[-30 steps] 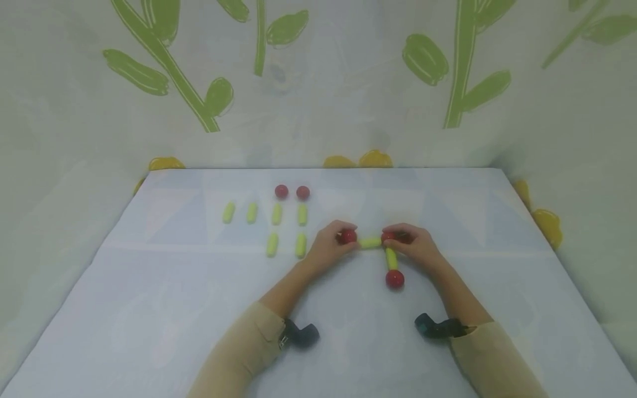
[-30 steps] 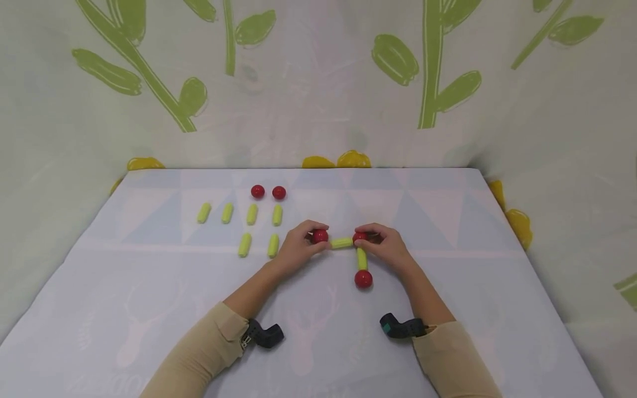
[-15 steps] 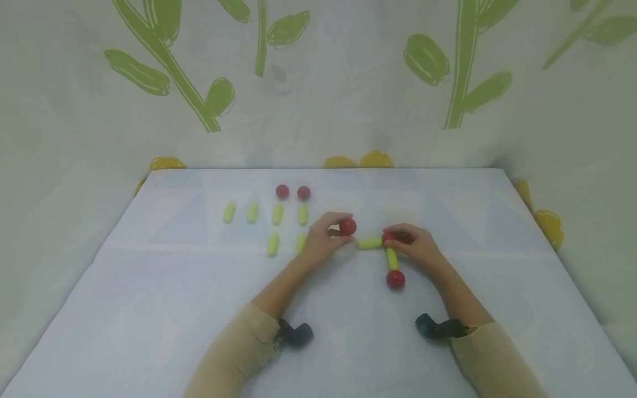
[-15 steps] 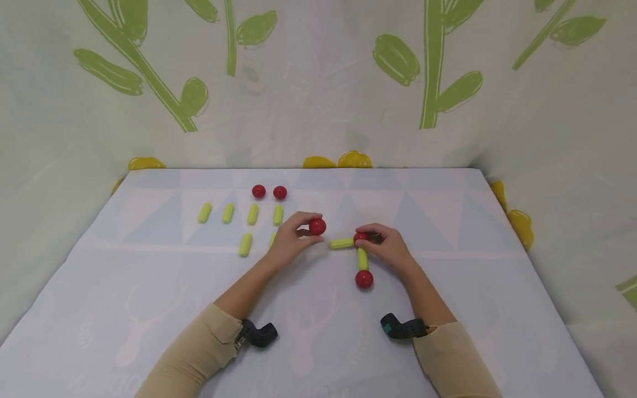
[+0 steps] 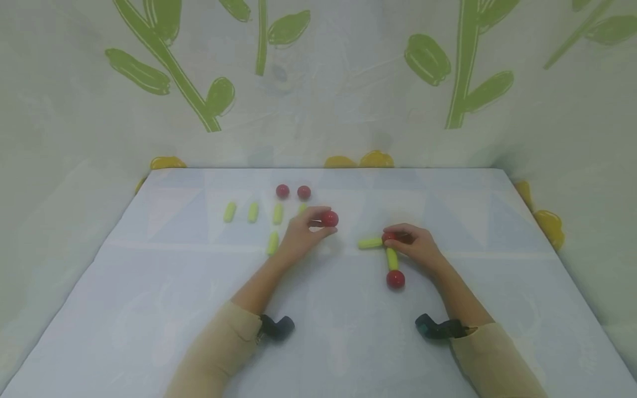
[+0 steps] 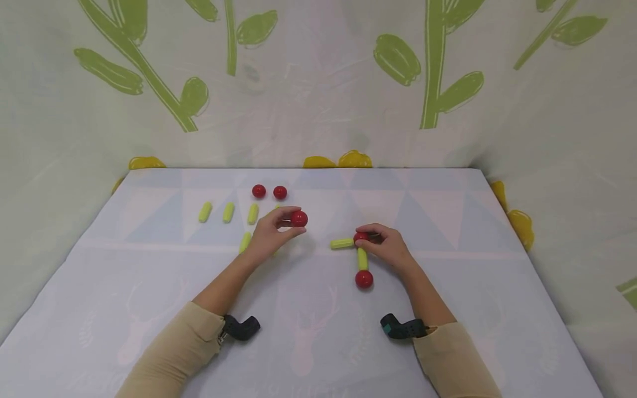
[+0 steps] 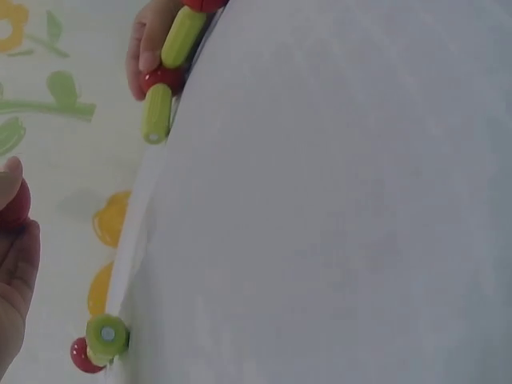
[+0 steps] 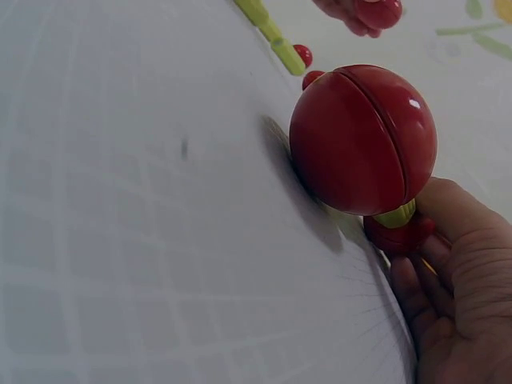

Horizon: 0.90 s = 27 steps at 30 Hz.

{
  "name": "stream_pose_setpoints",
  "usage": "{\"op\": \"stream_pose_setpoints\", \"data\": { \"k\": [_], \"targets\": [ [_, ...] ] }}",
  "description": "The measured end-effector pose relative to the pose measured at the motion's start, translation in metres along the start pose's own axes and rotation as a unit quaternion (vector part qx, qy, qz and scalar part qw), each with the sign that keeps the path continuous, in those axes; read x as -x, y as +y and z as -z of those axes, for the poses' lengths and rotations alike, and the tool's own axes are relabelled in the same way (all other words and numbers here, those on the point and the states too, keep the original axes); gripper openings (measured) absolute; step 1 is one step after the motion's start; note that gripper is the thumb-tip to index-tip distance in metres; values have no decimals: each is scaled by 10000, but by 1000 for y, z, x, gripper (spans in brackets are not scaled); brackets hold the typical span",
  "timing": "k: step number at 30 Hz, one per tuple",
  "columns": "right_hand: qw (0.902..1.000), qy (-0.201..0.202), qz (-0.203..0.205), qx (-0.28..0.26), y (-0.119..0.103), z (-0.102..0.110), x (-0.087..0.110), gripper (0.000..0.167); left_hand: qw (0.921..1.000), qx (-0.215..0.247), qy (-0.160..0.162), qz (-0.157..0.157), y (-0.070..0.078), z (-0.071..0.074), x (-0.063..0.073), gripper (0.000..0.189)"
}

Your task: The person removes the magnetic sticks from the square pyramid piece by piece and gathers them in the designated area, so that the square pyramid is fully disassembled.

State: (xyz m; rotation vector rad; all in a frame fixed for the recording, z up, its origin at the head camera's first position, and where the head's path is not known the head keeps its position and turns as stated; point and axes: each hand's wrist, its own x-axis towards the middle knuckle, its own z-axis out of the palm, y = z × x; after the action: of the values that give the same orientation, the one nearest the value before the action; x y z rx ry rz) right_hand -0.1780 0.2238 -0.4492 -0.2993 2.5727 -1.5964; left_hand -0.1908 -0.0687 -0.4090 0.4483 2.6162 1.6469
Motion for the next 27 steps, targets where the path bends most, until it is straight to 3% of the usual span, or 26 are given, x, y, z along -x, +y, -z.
{"op": "stream_pose_setpoints", "data": {
  "k": [8, 17, 23, 27],
  "targets": [
    [9999, 30, -115, -6, -4, 0, 1, 38, 9991, -186, 330, 183, -10, 29, -4, 46],
    [9999, -9, -111, -14, -1, 0, 0, 39, 9966, -262, 767, 168, -25, 64, -10, 42],
    [9998, 23, -156, -73, -3, -1, 1, 38, 9927, -501, 1090, 89, -36, 87, -16, 46],
    [9997, 21, -203, -138, -4, -1, 2, 38, 9888, -883, 1179, 240, -45, 101, -24, 47]
  ]
}}
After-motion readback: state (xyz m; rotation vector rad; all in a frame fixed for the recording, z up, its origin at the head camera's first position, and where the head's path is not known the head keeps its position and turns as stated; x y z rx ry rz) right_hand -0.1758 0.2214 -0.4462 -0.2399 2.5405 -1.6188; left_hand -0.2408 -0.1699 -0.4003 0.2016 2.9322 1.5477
